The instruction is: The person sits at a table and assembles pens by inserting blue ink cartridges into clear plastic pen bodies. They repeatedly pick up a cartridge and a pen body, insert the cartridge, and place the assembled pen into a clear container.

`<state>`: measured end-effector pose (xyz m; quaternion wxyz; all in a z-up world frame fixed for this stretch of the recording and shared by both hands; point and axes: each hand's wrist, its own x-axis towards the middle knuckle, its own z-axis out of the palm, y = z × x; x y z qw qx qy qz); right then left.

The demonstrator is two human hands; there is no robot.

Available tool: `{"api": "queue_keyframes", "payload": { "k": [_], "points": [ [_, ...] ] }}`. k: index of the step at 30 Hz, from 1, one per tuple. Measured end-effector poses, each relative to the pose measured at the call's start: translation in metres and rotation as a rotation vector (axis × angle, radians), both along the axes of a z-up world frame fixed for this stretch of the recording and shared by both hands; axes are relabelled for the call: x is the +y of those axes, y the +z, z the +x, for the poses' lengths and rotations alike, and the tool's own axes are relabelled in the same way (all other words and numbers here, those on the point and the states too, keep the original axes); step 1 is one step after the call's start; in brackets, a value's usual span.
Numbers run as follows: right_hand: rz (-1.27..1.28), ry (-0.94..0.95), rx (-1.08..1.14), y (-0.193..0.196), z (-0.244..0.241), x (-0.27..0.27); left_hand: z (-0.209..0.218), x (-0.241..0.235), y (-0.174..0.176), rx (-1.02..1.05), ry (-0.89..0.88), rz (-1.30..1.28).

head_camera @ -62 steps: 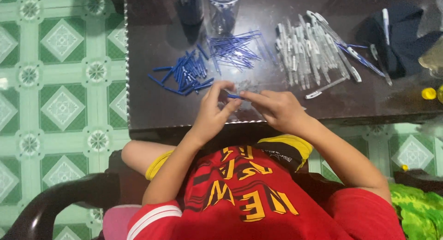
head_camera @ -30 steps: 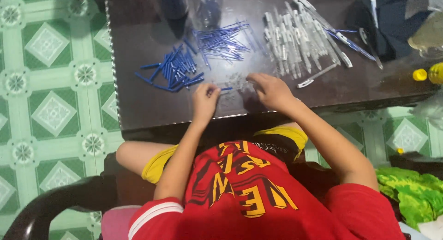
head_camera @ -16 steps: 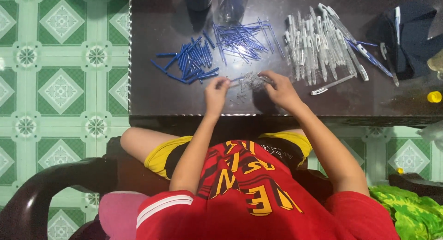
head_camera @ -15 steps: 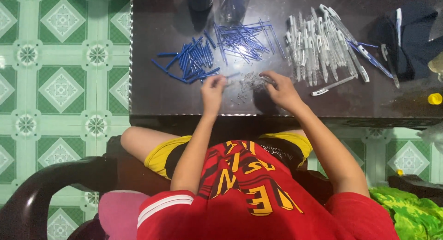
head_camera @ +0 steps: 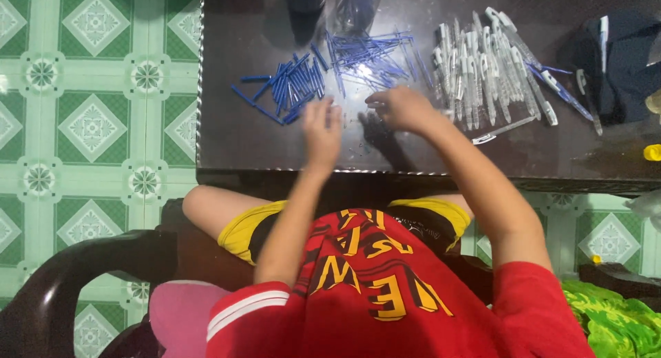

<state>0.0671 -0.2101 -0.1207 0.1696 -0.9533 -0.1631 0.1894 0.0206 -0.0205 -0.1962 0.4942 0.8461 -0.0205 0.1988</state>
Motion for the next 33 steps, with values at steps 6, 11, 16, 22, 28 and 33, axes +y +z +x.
{"api": "queue_keyframes", "payload": {
  "k": [6, 11, 16, 22, 28, 33],
  "points": [
    [-0.178, 0.163, 0.096, 0.056, -0.002, 0.027, 0.013, -0.078, -0.069, 0.848, 0.027, -1.218],
    [-0.448, 0.338, -0.036, 0.043, 0.009, 0.014, 0.021, -0.075, -0.056, 1.051, -0.126, -1.661],
    [-0.476, 0.363, 0.099, 0.109, 0.001, 0.017, 0.021, -0.057, -0.053, 1.008, -0.32, -1.694],
    [0.101, 0.045, 0.304, 0.087, -0.007, -0.013, 0.031, -0.017, -0.018, 0.764, -0.277, -1.207],
    [0.491, -0.296, 0.163, 0.02, -0.021, -0.06, 0.09, 0.01, -0.008, 0.475, -0.103, -0.808],
    [0.291, -0.234, 0.082, 0.0, -0.025, -0.062, 0.135, -0.022, -0.057, 0.348, 0.097, -0.391]
  ]
}}
